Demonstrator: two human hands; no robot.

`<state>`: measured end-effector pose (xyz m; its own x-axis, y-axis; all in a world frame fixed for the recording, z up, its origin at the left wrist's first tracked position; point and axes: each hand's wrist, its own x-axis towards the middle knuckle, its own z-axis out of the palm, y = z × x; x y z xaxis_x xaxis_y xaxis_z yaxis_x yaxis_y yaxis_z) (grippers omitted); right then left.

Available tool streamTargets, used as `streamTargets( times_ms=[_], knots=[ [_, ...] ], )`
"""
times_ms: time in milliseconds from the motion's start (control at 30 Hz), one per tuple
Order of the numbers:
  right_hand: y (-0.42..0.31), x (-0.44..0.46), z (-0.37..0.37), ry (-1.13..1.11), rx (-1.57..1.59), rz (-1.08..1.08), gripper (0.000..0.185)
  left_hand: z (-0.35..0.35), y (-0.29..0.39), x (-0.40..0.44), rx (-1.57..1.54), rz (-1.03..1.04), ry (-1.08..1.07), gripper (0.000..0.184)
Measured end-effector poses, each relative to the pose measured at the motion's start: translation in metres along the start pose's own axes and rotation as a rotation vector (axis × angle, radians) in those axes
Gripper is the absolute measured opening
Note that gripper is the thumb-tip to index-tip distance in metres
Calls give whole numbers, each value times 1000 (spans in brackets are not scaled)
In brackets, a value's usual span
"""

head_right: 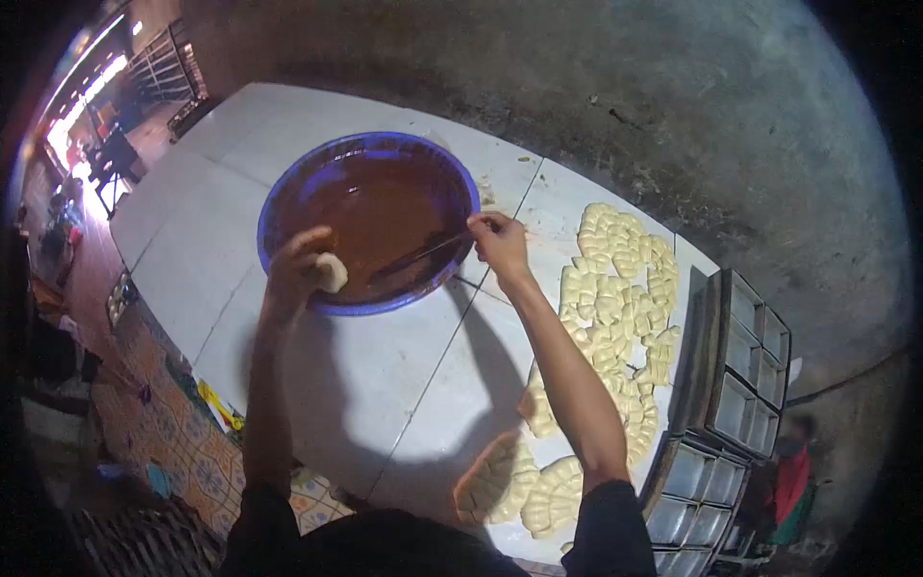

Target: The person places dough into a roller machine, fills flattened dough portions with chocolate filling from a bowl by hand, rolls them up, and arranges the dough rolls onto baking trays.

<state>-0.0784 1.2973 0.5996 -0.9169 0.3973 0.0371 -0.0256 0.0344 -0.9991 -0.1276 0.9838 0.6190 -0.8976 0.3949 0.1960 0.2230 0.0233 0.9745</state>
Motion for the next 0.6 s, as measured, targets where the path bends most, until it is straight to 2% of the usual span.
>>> streamTargets(
  times_ms=[33,100,167,200,233,267,300,367,400,467,600],
  knots=[
    [-4,17,4,3,-36,-51,16,7,1,-1,16,-4,-14,45],
    [-7,58,13,188,-209,-229,21,25,5,1,42,45,-61,42],
    [-14,91,2,104,-415,-179,27,42,14,3,56,44,-98,42],
    [-20,92,1,53,-518,-147,30,46,-3,11,67,78,-153,41],
    [-23,86,-3,47,-485,28,42,52,-25,25,118,180,-197,42],
    [12,93,-16,121,-525,-158,47,58,-46,38,164,284,-236,44],
    [46,102,-28,193,-563,-350,52,75,-43,39,-180,-147,-319,43],
    [14,31,-29,172,-292,-123,47,102,-49,52,81,-92,-283,42],
    [28,15,-41,167,-276,-122,41,114,-60,60,259,-90,-292,41],
    [33,-40,-55,164,-244,-99,34,127,-63,64,374,-93,-309,42],
    [48,-139,-78,266,-181,150,32,143,-27,48,509,-136,-273,40]
  ],
)
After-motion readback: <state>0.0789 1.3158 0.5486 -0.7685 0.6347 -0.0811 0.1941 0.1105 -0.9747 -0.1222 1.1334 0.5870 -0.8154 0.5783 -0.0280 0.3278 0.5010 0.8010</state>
